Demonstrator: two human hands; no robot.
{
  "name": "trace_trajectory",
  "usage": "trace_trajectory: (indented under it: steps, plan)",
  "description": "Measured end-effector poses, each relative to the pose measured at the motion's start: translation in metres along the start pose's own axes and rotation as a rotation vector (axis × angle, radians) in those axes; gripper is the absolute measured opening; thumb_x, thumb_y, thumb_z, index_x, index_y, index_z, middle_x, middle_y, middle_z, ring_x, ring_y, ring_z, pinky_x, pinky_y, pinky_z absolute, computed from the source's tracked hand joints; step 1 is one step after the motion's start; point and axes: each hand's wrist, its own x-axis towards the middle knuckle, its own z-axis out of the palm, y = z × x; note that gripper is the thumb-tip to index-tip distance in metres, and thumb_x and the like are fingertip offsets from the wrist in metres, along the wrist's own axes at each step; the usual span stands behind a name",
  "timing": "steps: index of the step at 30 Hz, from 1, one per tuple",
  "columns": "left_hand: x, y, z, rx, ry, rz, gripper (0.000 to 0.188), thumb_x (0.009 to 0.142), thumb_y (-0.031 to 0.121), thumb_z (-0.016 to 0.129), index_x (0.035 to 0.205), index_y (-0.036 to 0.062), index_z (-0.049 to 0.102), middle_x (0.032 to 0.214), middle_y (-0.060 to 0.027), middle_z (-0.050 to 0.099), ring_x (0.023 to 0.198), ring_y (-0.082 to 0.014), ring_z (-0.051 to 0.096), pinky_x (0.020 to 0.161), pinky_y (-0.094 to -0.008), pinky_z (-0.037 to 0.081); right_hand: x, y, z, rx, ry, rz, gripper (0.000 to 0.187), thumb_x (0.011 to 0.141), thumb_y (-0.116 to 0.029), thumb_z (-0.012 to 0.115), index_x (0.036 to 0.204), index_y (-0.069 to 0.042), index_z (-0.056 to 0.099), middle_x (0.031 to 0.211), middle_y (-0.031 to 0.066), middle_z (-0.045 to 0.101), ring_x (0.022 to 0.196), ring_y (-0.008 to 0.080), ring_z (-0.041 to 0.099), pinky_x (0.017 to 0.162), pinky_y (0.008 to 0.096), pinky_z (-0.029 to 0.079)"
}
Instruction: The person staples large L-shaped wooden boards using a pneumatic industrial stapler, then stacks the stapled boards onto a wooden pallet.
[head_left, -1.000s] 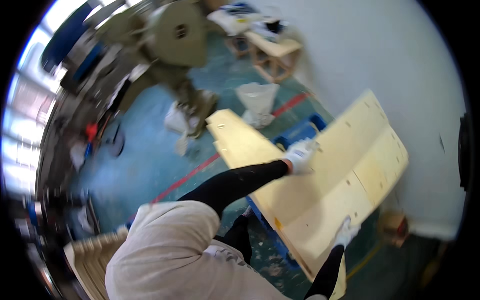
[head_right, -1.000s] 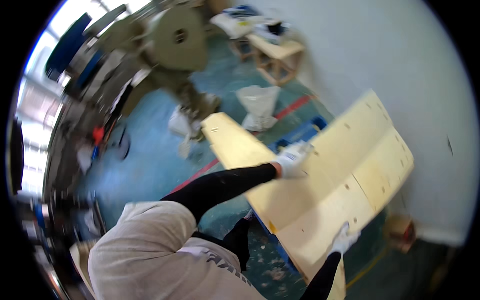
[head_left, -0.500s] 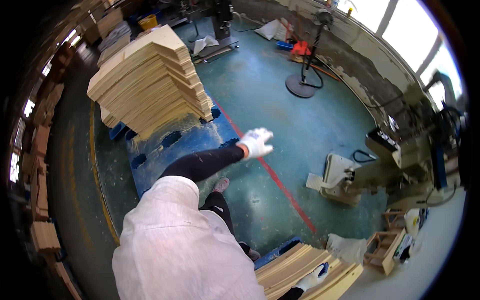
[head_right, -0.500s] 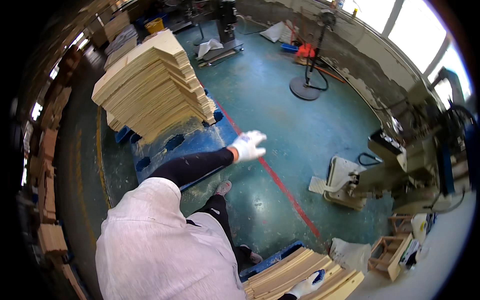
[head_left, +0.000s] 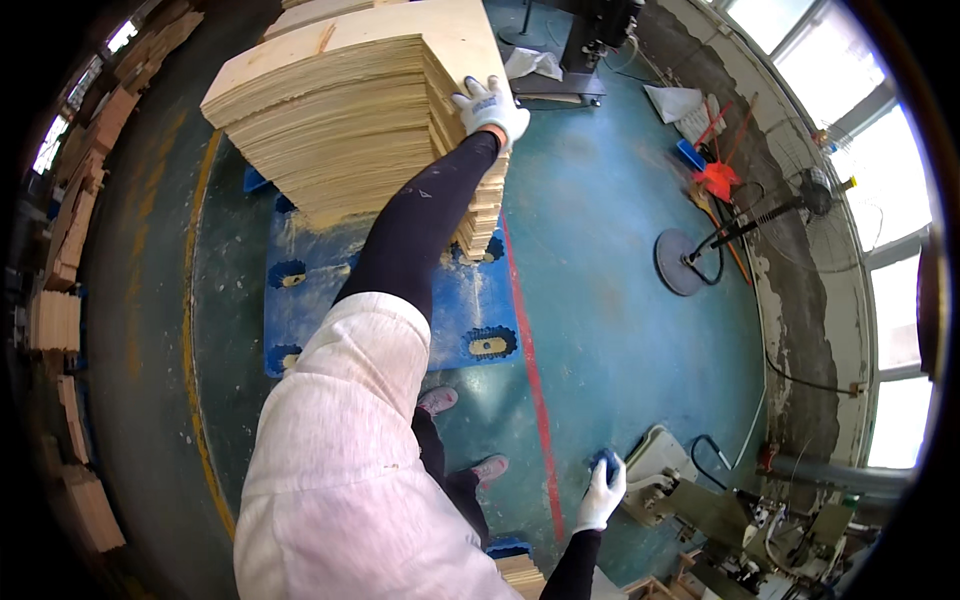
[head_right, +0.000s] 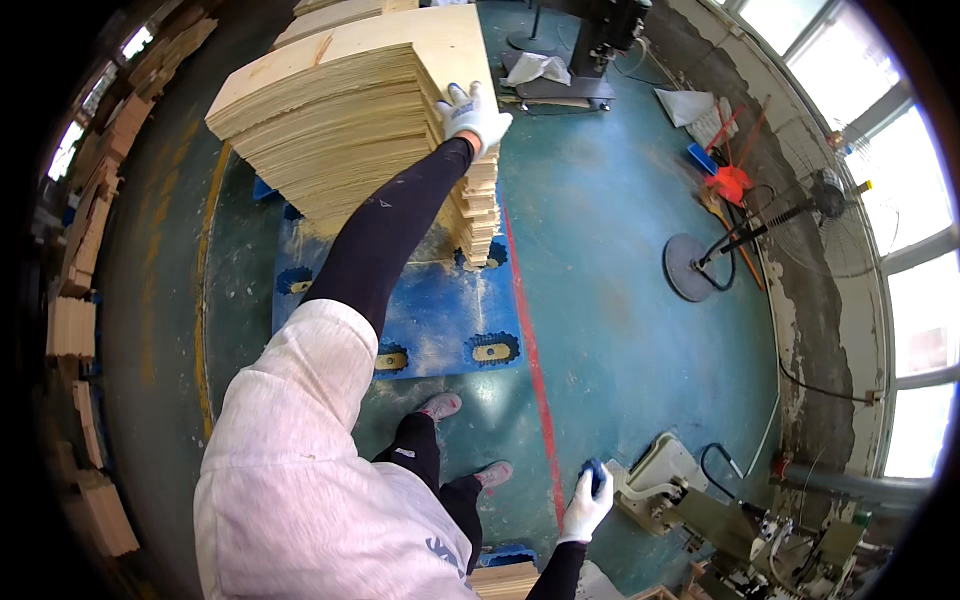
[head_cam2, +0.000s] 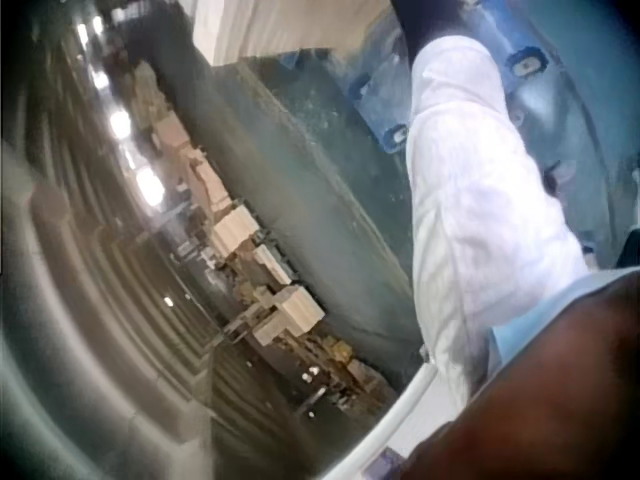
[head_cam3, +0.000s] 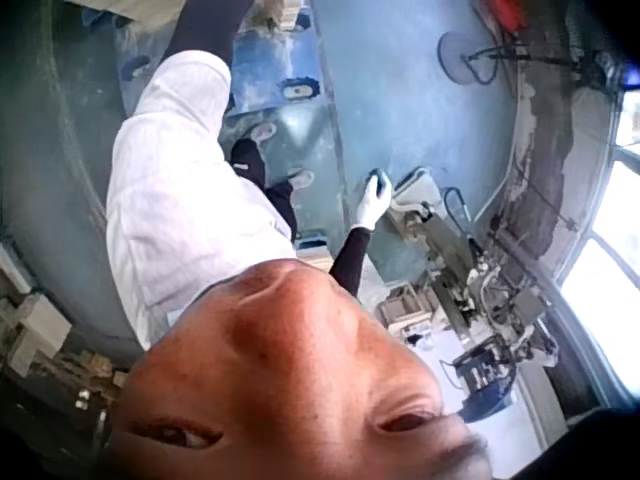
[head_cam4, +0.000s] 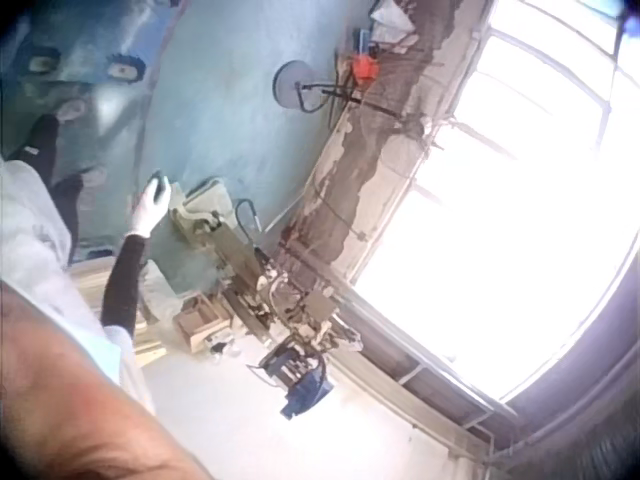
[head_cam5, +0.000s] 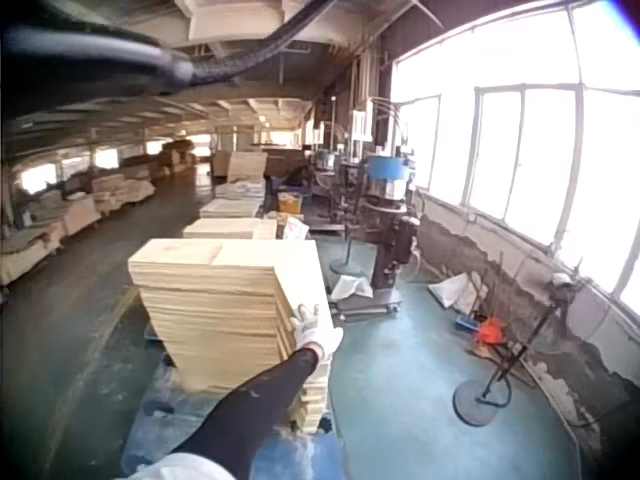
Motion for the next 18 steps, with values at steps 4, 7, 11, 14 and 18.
trace_trajectory:
  steps: [4,7,11,14,18]
  plan:
    - [-0.050,-0.027,-0.025,-0.080,0.035,0.107,0.095,0.084,0.044,0.075,0.155,0.0017,0.028,0.159,-0.0352,0.025,0.151,-0.0474,0.019,0.124,-0.0514,0.012,0.090,-0.065,0.067,0.169,-0.206,-0.107,0.025,0.100,-0.004,0.060,0.123,0.004,0.062,0.112,0.0072,0.068,0.101,0.0133,0.063,0.093,0.0279,0.050]
    - [-0.133,-0.098,-0.069,-0.182,0.098,0.195,0.100,0.079,0.036,0.080,0.154,-0.0036,0.027,0.158,-0.0332,0.029,0.150,-0.0431,0.025,0.123,-0.0468,0.021,0.135,-0.121,0.154,0.412,-0.526,-0.103,0.029,0.102,-0.008,0.059,0.128,0.004,0.059,0.116,0.0099,0.067,0.103,0.0156,0.064,0.093,0.0311,0.053]
    - [-0.285,-0.122,-0.113,-0.282,0.094,0.198,0.105,0.074,0.024,0.084,0.156,-0.0044,0.024,0.159,-0.0325,0.027,0.149,-0.0427,0.028,0.122,-0.0442,0.026,0.152,-0.172,0.260,0.735,-0.989,0.188,0.057,0.107,-0.030,0.053,0.153,-0.002,0.036,0.137,0.0137,0.058,0.118,0.0254,0.062,0.101,0.0404,0.053]
    - [-0.403,-0.110,-0.104,-0.262,-0.013,0.156,0.112,0.072,0.023,0.085,0.159,-0.0001,0.019,0.161,-0.0316,0.021,0.150,-0.0467,0.022,0.122,-0.0497,0.024,0.160,-0.175,0.310,0.963,-1.238,0.446,0.047,0.103,-0.029,0.059,0.141,-0.002,0.050,0.127,0.0114,0.064,0.117,0.0218,0.062,0.101,0.0405,0.051]
    - [-0.492,-0.092,-0.041,-0.457,-0.036,0.129,0.118,0.071,0.037,0.087,0.161,0.0074,0.017,0.163,-0.0311,0.010,0.153,-0.0476,0.012,0.123,-0.0529,0.021,0.158,-0.136,0.270,0.538,-0.988,0.080,0.025,0.094,-0.009,0.065,0.116,0.003,0.064,0.108,0.0088,0.069,0.098,0.0164,0.066,0.086,0.0304,0.052]
